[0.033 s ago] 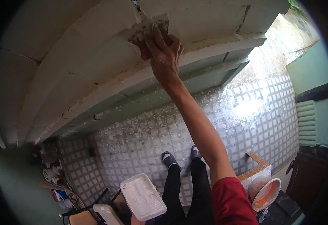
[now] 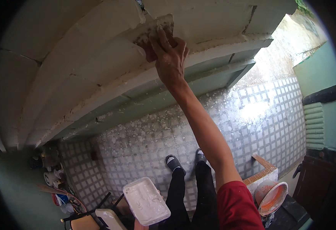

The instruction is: The recorder uses a putty knife to apply white plaster to gaps in a concrete ceiling.

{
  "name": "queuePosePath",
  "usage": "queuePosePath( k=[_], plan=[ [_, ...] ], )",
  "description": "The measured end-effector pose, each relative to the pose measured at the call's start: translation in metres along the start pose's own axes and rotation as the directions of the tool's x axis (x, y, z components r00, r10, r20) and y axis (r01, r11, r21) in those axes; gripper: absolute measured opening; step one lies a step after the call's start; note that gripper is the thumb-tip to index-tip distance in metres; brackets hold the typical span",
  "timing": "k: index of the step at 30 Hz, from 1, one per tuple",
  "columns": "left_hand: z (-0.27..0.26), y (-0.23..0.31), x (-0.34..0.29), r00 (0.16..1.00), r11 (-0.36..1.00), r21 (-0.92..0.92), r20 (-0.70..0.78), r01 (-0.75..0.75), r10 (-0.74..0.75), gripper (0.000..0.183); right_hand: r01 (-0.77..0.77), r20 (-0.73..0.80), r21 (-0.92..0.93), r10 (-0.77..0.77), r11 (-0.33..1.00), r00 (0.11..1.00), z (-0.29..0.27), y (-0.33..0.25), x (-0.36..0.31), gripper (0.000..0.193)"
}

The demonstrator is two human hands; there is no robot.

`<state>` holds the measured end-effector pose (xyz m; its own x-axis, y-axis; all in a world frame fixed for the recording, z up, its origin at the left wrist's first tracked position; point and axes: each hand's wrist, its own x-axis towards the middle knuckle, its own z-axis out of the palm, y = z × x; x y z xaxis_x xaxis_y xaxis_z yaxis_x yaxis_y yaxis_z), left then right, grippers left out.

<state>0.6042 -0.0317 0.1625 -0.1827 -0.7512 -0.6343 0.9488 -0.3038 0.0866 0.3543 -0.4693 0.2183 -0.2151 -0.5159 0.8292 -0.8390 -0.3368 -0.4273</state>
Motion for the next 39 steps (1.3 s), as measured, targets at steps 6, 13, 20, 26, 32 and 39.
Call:
queuePosePath(
  k=[6, 13, 20, 26, 32, 39],
  plan=[
    [0.000, 0.002, -0.004, 1.000, 1.000, -0.025, 0.016, 0.015, -0.015, 0.087, -0.091, 0.136, 0.049, 0.084, 0.995, 0.987, -0.031, 0.000, -0.042, 0.053],
    [0.001, -0.001, -0.016, 1.000, 0.999, -0.043, 0.012, 0.024, -0.024, 0.087, 0.029, -0.017, 0.102, -0.028, 0.994, 0.999, -0.018, -0.021, 0.022, 0.049],
    [0.000, 0.001, -0.024, 1.000, 0.998, -0.069, 0.015, 0.016, -0.015, 0.086, -0.050, 0.153, 0.113, 0.032, 0.992, 0.988, -0.021, -0.007, -0.037, 0.061],
    [0.001, -0.004, -0.033, 1.000, 0.994, -0.109, 0.008, 0.016, -0.015, 0.086, 0.093, 0.000, 0.206, -0.095, 0.974, 0.995, -0.008, -0.040, 0.012, 0.048],
    [0.000, 0.000, -0.039, 1.000, 0.990, -0.137, 0.006, 0.008, -0.007, 0.085, -0.005, 0.170, 0.048, -0.003, 0.999, 0.985, 0.004, -0.031, -0.039, 0.059],
    [0.005, 0.002, -0.050, 1.000, 0.984, -0.176, 0.013, -0.001, 0.003, 0.085, 0.086, -0.006, 0.170, -0.086, 0.982, 0.996, -0.017, -0.064, 0.001, 0.056]
  ],
)
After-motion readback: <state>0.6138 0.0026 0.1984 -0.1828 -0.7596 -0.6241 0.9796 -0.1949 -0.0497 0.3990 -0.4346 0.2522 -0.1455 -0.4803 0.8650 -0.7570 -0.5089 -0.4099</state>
